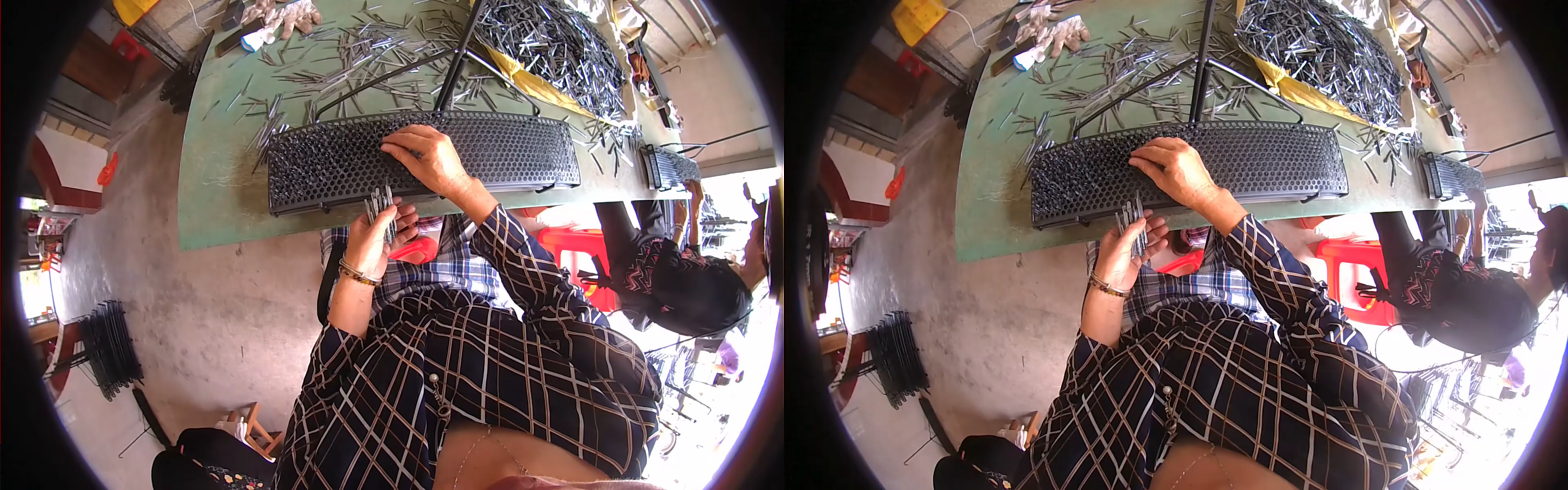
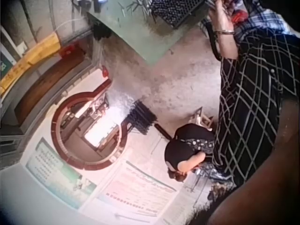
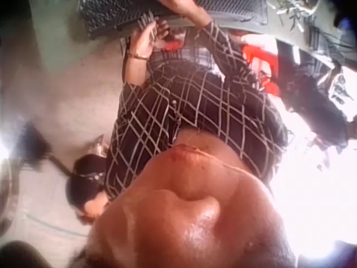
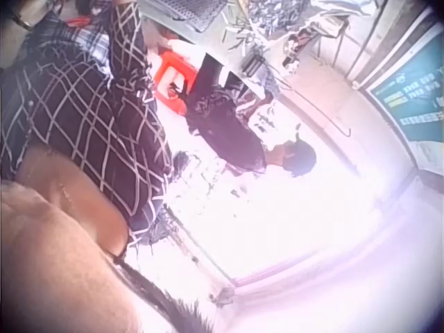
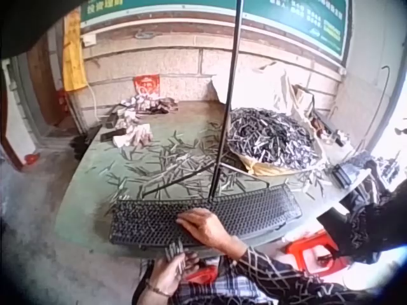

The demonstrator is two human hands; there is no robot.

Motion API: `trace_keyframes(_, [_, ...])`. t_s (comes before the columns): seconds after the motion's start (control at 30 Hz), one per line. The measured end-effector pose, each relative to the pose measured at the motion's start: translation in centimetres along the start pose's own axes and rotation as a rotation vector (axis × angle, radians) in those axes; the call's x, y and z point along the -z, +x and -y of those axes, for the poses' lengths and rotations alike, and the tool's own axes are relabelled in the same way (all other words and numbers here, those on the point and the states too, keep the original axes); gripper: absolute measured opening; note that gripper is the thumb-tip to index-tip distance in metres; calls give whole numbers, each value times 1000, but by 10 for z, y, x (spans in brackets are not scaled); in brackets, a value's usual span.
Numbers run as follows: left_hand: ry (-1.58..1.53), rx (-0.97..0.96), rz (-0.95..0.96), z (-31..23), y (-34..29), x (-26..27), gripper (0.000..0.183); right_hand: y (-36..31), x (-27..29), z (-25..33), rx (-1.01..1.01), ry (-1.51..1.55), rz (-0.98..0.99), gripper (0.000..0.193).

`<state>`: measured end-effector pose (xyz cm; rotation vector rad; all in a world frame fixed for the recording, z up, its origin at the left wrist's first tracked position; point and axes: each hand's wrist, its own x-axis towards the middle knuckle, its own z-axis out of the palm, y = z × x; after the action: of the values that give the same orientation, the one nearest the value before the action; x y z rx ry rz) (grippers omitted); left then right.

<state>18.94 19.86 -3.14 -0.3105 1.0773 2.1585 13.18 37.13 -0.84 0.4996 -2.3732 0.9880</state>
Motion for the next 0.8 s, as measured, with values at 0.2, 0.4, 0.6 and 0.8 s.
trace_keyframes(0.2, [3,13,11,1,1,0,24,-3,-3,-4,5,-63,16,13])
trace_keyframes(0.4, [-24,-34,30,0,-2,3,27,-2,7,18,-335,168,47,18])
trace_keyframes(0.6, [27,-95,62,-7,-6,-7,26,-16,7,26,-527,448,369,25])
trace_keyframes(0.8, [85,-133,12,-3,-6,-2,21,-12,11,23,-808,609,308,22])
